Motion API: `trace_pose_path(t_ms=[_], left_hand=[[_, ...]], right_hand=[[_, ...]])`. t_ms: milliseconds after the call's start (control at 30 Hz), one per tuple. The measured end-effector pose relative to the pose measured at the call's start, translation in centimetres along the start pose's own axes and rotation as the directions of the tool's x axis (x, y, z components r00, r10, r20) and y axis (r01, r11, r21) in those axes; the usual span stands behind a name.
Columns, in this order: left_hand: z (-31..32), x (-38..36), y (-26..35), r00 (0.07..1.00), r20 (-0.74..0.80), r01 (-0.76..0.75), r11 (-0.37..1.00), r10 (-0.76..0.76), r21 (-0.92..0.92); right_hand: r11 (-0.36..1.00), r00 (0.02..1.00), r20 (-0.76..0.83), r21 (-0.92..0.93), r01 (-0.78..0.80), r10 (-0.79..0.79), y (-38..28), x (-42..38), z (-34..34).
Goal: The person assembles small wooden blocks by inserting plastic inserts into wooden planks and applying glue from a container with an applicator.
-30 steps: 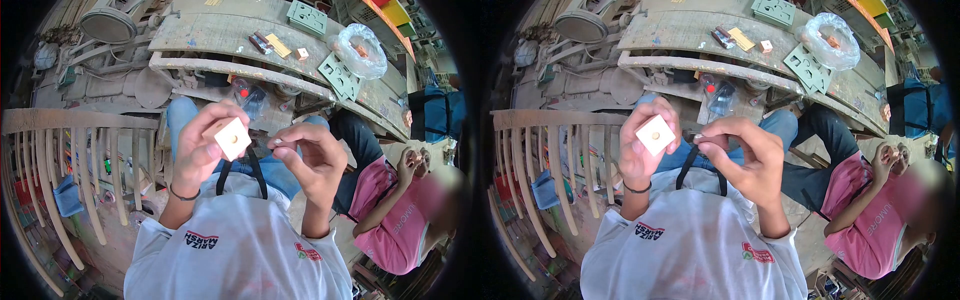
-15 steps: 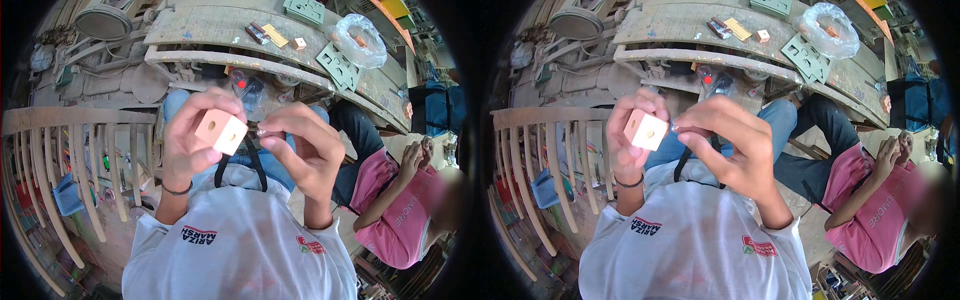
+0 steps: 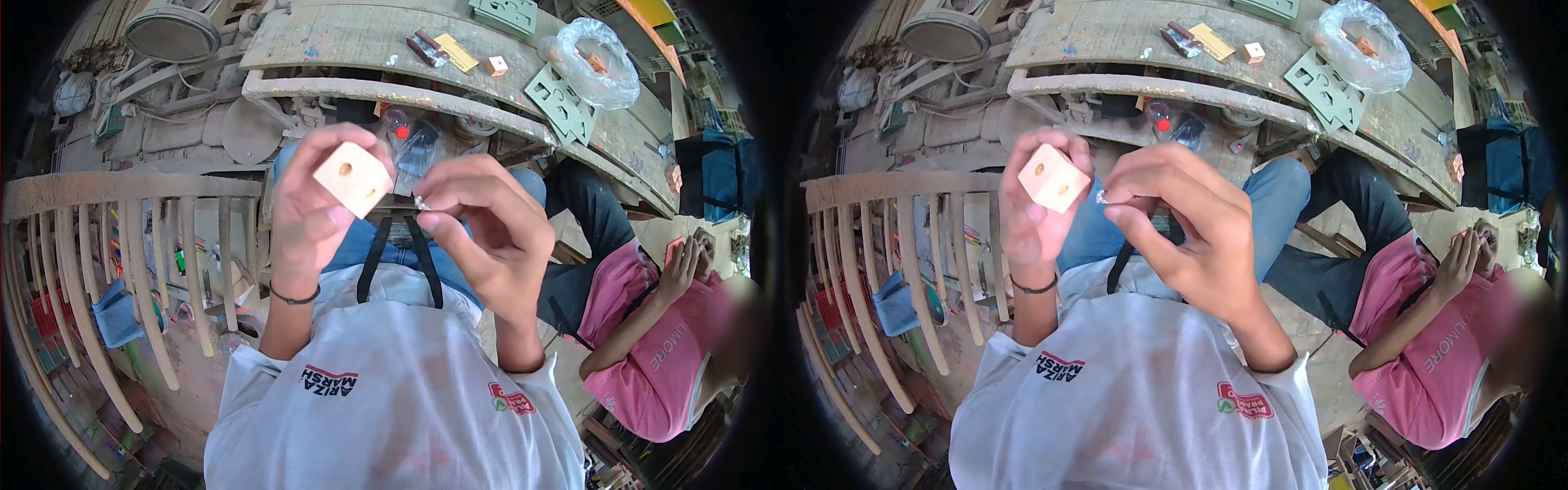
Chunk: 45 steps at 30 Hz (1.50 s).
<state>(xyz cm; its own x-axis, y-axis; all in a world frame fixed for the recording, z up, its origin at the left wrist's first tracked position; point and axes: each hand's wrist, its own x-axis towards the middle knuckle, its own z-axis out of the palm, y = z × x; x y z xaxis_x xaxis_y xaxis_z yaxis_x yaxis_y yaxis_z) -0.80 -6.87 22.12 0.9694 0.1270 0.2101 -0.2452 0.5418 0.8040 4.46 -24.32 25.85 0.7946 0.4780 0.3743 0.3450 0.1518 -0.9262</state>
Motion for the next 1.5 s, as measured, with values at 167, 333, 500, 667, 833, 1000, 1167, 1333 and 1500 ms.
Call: trace_pose_path(t_ms=[167,333,500,667,833,1000,1167,1333,1500], left_hand=[[-0.7,0.2,-0.5,0.997,0.054,0.076,0.930,-0.061,-0.360],[-0.5,0.1,-0.7,0.992,0.107,0.117,0.854,-0.072,-0.507],[-0.5,0.0,-0.7,0.994,0.094,0.084,0.919,-0.051,-0.386],[0.0,0.0,-0.5,0.998,0.059,-0.002,0.984,0.013,-0.178],[-0.3,0.0,-0.2,0.983,0.131,-0.127,0.992,0.126,0.002],[-0.4,0.2,-0.4,0.972,0.168,-0.173,0.984,0.163,0.046],[-0.6,0.4,-0.2,0.957,0.238,-0.184,0.981,0.163,0.067],[-0.1,0.1,0.0,0.965,0.199,-0.206,0.965,0.172,0.164],[0.4,-0.8,0.5,0.990,0.099,-0.127,0.955,0.103,0.269]], right_hand=[[0.996,0.996,-0.069,0.067,-0.056,0.060,-0.9,0.1,1.1],[0.998,0.999,-0.001,-0.024,-0.054,0.054,-1.3,0.0,0.5],[0.994,1.000,0.002,-0.105,-0.011,0.011,-1.3,0.2,0.3],[0.988,0.994,0.073,-0.123,0.091,-0.083,-1.3,0.7,0.4],[0.900,0.960,0.175,-0.344,0.268,-0.219,-1.5,1.3,0.0],[0.938,0.979,0.109,-0.283,0.199,-0.175,-1.1,1.0,0.9],[0.916,0.964,0.086,-0.301,0.265,-0.250,-0.2,0.9,1.1],[0.891,0.955,0.085,-0.343,0.297,-0.286,-0.5,0.8,1.2],[0.885,0.945,0.122,-0.329,0.328,-0.305,-0.4,1.2,0.9]])
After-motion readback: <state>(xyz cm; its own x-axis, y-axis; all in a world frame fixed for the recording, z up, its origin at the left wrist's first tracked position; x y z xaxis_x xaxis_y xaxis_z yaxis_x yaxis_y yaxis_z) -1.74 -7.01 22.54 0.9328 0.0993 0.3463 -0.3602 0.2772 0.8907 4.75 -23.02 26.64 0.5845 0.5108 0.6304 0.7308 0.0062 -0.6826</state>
